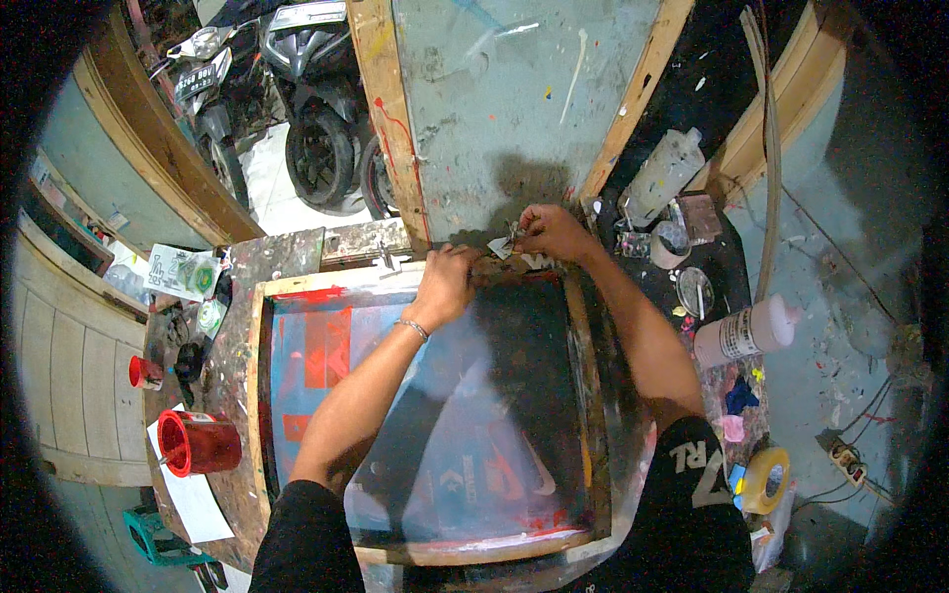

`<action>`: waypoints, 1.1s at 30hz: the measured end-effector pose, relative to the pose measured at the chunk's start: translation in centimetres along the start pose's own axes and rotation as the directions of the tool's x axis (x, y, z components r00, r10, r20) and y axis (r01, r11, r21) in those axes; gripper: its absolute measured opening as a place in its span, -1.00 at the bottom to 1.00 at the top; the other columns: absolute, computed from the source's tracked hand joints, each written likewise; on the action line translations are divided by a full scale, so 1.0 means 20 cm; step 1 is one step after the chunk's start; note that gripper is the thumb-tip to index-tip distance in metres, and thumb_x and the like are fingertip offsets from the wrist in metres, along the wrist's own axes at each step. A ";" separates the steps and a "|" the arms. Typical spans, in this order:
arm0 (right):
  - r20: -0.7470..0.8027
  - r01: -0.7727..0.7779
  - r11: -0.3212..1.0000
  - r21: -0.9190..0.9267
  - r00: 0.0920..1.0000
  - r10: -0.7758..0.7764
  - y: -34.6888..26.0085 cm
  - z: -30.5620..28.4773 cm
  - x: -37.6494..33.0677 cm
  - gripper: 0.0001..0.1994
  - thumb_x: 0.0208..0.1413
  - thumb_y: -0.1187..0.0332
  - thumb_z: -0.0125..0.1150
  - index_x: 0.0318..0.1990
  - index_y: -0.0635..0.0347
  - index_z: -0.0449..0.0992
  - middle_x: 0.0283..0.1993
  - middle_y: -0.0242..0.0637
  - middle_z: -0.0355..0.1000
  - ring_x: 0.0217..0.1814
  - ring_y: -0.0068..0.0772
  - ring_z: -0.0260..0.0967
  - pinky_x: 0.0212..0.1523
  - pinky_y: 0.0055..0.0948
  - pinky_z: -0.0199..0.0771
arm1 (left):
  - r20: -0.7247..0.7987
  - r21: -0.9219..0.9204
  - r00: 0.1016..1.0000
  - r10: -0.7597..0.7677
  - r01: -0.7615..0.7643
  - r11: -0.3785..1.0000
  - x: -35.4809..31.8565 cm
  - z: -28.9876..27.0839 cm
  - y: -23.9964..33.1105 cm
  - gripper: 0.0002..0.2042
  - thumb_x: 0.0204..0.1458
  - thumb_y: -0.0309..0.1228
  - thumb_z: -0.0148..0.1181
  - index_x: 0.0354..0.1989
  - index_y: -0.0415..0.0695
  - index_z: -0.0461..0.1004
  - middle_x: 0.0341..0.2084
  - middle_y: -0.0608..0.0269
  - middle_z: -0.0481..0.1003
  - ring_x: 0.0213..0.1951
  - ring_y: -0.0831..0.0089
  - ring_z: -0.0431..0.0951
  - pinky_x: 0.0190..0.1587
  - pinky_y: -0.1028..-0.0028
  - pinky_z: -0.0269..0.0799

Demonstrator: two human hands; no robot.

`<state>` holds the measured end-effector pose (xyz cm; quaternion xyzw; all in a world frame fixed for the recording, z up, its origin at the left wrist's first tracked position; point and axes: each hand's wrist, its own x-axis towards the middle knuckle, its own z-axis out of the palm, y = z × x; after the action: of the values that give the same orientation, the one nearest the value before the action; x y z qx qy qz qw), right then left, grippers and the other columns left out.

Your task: The person assembles a screen printing frame by securing a mesh screen to a wooden frame using clamps and tape. They repeatedly adjust the clamps, apply yellow tape to the edges, and wipe the surface of the screen with a cloth.

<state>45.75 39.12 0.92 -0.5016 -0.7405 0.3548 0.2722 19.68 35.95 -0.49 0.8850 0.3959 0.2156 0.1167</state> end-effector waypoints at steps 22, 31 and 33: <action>0.086 -0.020 0.900 -0.436 0.994 0.064 -0.18 0.04 -0.13 -0.43 -0.19 0.24 0.48 0.03 0.29 0.50 -0.02 0.00 0.51 0.05 -0.04 0.45 0.07 -0.21 0.41 | -0.303 -0.006 0.945 0.118 -0.126 0.992 -0.09 -0.06 0.00 -0.57 -0.20 -0.42 0.40 -0.10 -0.21 0.44 -0.18 0.06 0.42 -0.05 0.04 0.38 0.00 0.17 0.32; 0.084 0.000 0.925 -0.380 0.996 0.034 -0.26 0.07 -0.15 -0.44 -0.15 0.26 0.43 0.06 0.29 0.48 0.04 0.04 0.46 0.13 0.06 0.38 0.17 -0.18 0.34 | -0.382 0.206 0.924 0.034 0.049 0.977 -0.48 -0.44 -0.39 -0.53 -0.21 -0.29 0.49 -0.16 -0.21 0.42 -0.18 0.00 0.50 -0.10 0.09 0.47 -0.02 0.14 0.29; 0.090 0.047 0.888 -0.457 0.996 -0.006 -0.20 0.06 -0.15 -0.44 -0.14 0.27 0.42 0.07 0.29 0.47 0.04 0.04 0.46 0.13 0.05 0.38 0.18 -0.19 0.33 | -0.160 -0.006 0.980 -0.119 0.119 0.993 -0.38 -0.41 -0.46 -0.43 -0.20 -0.26 0.48 -0.04 -0.30 0.40 -0.13 -0.05 0.52 -0.03 0.07 0.50 0.04 0.22 0.35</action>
<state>43.77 35.12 3.24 -0.5259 -0.8210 0.1875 0.1190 5.23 36.53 1.12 0.8397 0.4566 0.2781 0.0956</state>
